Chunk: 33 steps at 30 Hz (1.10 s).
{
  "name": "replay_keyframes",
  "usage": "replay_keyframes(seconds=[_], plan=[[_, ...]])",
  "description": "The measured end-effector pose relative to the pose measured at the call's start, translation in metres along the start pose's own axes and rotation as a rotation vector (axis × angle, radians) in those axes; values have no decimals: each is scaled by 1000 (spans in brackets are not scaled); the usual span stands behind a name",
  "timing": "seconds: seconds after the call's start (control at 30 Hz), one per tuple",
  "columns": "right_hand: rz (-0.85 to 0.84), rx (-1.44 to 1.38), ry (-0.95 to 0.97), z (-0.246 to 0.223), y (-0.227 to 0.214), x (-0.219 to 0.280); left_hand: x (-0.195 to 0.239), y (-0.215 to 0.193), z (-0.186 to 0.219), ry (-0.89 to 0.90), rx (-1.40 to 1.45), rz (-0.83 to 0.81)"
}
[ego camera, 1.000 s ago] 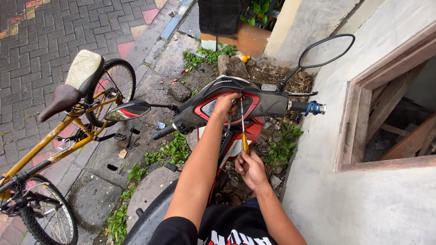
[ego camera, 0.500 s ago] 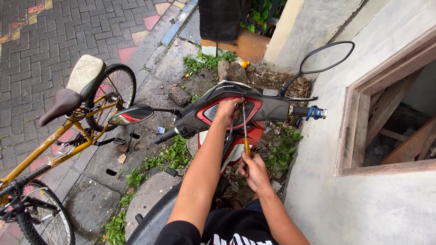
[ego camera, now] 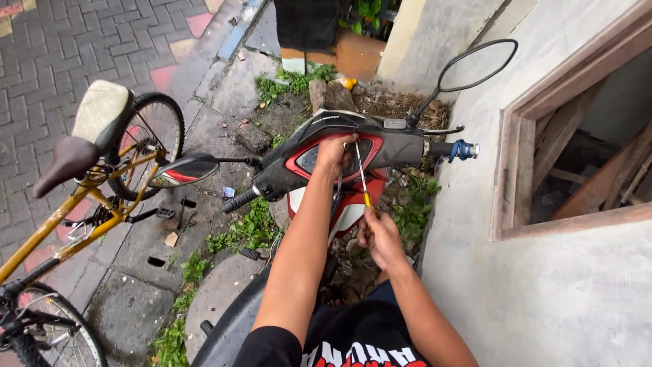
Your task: The person uses a screwdriver to unscrew and remove the front panel of a red scooter's dashboard. They manipulate the tool to loosen fasteners and detach the plastic cover, revealing the internal components.
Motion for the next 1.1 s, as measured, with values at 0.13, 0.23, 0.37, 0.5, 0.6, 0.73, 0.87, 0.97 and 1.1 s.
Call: replay_keyframes(seconds=[0.13, 0.23, 0.37, 0.5, 0.6, 0.73, 0.87, 0.97, 1.1], plan=[[98, 291, -130, -5, -20, -11, 15, 1, 5, -6, 21, 22], [40, 256, -123, 4, -16, -21, 10, 1, 5, 21, 52, 10], [-136, -53, 1, 0, 7, -17, 4, -2, 6, 21, 33, -13], [-144, -165, -9, -31, 20, 1, 8, 1, 8, 39, 9, 18], [-29, -19, -99, -18, 2, -10, 17, 1, 11, 41, 1, 23], [63, 16, -88, -18, -5, -12, 29, 6, 21, 32, 11, 26], [-14, -62, -61, -23, -9, -8, 39, 5, 19, 25, 36, 2], [-78, -172, -25, -31, -10, -12, 45, 8, 27, 26, 27, 2], [2, -64, -100, -8, -30, -33, 36, 7, 23, 49, 30, 15]])
Point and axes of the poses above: each hand's wrist, its own x-axis away from the middle knuckle, its own y-axis out of the palm, z = x × y, the point moved 6 cm from there along -x, towards the middle knuckle, and after that the axes turned 10 degrees about x, right-handed, at the moved point
